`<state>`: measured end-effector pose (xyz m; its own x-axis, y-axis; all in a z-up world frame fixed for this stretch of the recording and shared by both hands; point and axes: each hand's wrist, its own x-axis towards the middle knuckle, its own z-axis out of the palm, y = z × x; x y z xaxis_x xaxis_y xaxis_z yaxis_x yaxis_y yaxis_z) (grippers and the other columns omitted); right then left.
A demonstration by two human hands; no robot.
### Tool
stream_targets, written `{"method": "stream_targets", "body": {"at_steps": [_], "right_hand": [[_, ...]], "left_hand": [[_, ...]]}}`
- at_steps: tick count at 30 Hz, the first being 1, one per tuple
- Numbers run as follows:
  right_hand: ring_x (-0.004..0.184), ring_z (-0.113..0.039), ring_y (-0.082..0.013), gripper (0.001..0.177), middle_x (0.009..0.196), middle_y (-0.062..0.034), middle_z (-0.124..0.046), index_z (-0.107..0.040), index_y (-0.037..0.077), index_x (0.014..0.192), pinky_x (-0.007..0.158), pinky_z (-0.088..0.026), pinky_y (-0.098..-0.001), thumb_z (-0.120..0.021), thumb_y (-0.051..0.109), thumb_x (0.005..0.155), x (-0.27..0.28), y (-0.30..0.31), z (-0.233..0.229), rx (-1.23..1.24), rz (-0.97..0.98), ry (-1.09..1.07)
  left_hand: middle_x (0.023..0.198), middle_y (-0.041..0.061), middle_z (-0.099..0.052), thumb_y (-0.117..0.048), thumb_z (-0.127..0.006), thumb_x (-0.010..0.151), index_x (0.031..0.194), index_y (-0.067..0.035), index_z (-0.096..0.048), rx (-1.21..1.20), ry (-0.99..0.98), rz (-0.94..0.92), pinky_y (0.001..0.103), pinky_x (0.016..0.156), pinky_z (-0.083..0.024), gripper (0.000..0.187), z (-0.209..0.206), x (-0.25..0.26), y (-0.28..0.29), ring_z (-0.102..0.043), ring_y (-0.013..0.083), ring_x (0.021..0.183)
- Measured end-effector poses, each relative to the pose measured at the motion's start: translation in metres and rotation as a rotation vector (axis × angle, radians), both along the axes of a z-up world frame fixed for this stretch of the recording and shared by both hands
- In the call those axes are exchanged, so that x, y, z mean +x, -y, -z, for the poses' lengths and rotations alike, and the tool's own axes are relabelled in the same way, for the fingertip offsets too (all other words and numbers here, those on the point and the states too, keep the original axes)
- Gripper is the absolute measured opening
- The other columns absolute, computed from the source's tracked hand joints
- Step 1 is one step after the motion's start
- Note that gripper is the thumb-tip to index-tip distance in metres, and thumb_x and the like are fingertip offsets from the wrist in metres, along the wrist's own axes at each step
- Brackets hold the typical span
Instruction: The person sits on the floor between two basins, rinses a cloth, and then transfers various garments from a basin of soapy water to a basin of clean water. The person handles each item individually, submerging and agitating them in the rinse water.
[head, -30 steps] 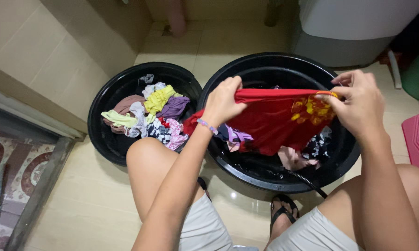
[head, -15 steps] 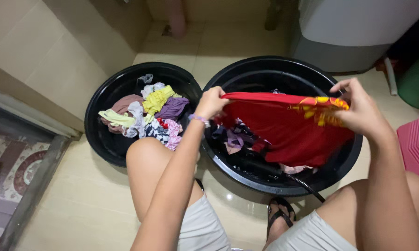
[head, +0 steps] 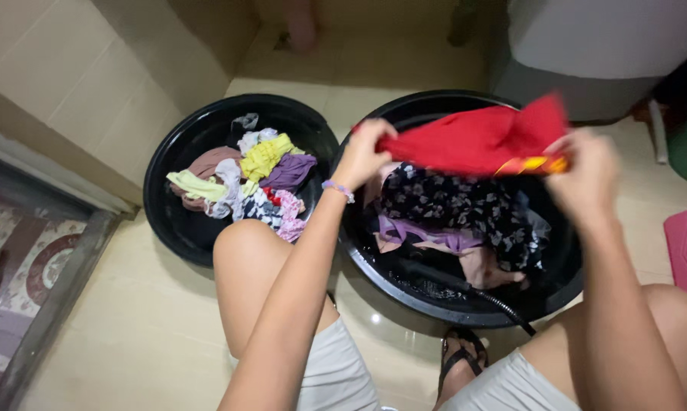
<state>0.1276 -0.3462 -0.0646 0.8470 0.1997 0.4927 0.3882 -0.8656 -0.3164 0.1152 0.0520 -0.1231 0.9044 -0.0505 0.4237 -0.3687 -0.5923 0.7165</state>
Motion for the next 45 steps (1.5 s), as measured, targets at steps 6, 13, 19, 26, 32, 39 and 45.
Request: {"method": "stream_targets", "body": {"at_steps": [6, 13, 19, 26, 32, 39, 45], "right_hand": [[0.108, -0.072, -0.0298, 0.046, 0.116, -0.0171, -0.074, -0.076, 0.013, 0.115, 0.099, -0.053, -0.0397, -0.087, 0.036, 0.077, 0.012, -0.058, 0.107, -0.362, -0.186, -0.801], [0.106, -0.071, -0.0272, 0.039, 0.115, -0.0121, -0.075, -0.074, 0.011, 0.116, 0.093, -0.055, -0.0397, -0.079, 0.030, 0.082, -0.023, -0.164, 0.115, 0.010, -0.482, -0.744], [0.089, -0.071, -0.0169, 0.029, 0.096, -0.0073, -0.076, -0.072, 0.007, 0.114, 0.081, -0.056, -0.0328, -0.074, 0.018, 0.087, -0.059, -0.234, 0.083, 0.208, -0.642, -0.861], [0.067, -0.066, -0.0117, 0.027, 0.075, -0.0068, -0.069, -0.068, 0.004, 0.119, 0.060, -0.053, -0.0274, -0.066, 0.013, 0.094, -0.073, -0.258, 0.069, 0.364, -0.624, -1.221], [0.078, -0.074, -0.0125, 0.026, 0.087, -0.0076, -0.075, -0.069, 0.003, 0.117, 0.071, -0.060, -0.0269, -0.066, 0.012, 0.093, -0.068, -0.258, 0.074, 0.365, -0.580, -1.220], [0.090, -0.072, -0.0144, 0.026, 0.103, -0.0068, -0.077, -0.072, 0.003, 0.115, 0.082, -0.057, -0.0303, -0.067, 0.014, 0.092, -0.066, -0.245, 0.055, 0.362, -0.625, -0.973], [0.096, -0.071, -0.0152, 0.024, 0.106, -0.0052, -0.076, -0.073, 0.004, 0.113, 0.086, -0.056, -0.0313, -0.068, 0.015, 0.092, -0.063, -0.224, 0.012, 0.367, -0.597, -0.802]], "left_hand": [[0.098, 0.015, -0.077, -0.039, -0.085, 0.076, 0.095, -0.008, -0.078, 0.243, -0.627, 0.127, 0.038, 0.088, -0.056, 0.037, 0.127, 0.006, -0.035, -0.076, 0.0280, 0.094], [0.086, 0.014, -0.075, -0.028, -0.071, 0.085, 0.085, -0.011, -0.076, -0.046, -0.087, -0.695, 0.045, 0.076, -0.057, 0.018, 0.160, -0.004, -0.149, -0.073, 0.0344, 0.084], [0.118, 0.030, -0.067, -0.024, -0.064, 0.084, 0.113, 0.000, -0.067, -0.189, -0.741, -1.097, 0.049, 0.097, -0.051, 0.038, 0.277, -0.073, -0.258, -0.064, 0.0441, 0.115], [0.116, 0.028, -0.069, -0.036, -0.071, 0.077, 0.112, 0.001, -0.070, -0.635, -1.014, -1.225, 0.049, 0.094, -0.054, 0.050, 0.315, -0.091, -0.250, -0.068, 0.0428, 0.110], [0.114, 0.027, -0.071, -0.045, -0.077, 0.072, 0.111, 0.002, -0.072, -0.597, -0.842, -1.349, 0.050, 0.092, -0.057, 0.061, 0.293, -0.080, -0.222, -0.072, 0.0417, 0.106], [0.118, 0.029, -0.072, -0.045, -0.067, 0.076, 0.112, -0.004, -0.077, -0.409, -0.714, -1.324, 0.049, 0.102, -0.052, 0.056, 0.209, -0.028, -0.221, -0.068, 0.0434, 0.114], [0.111, 0.025, -0.070, -0.042, -0.060, 0.077, 0.104, -0.007, -0.076, -0.349, -0.495, -1.108, 0.050, 0.092, -0.051, 0.047, 0.056, -0.040, -0.186, -0.065, 0.0443, 0.108]]}}
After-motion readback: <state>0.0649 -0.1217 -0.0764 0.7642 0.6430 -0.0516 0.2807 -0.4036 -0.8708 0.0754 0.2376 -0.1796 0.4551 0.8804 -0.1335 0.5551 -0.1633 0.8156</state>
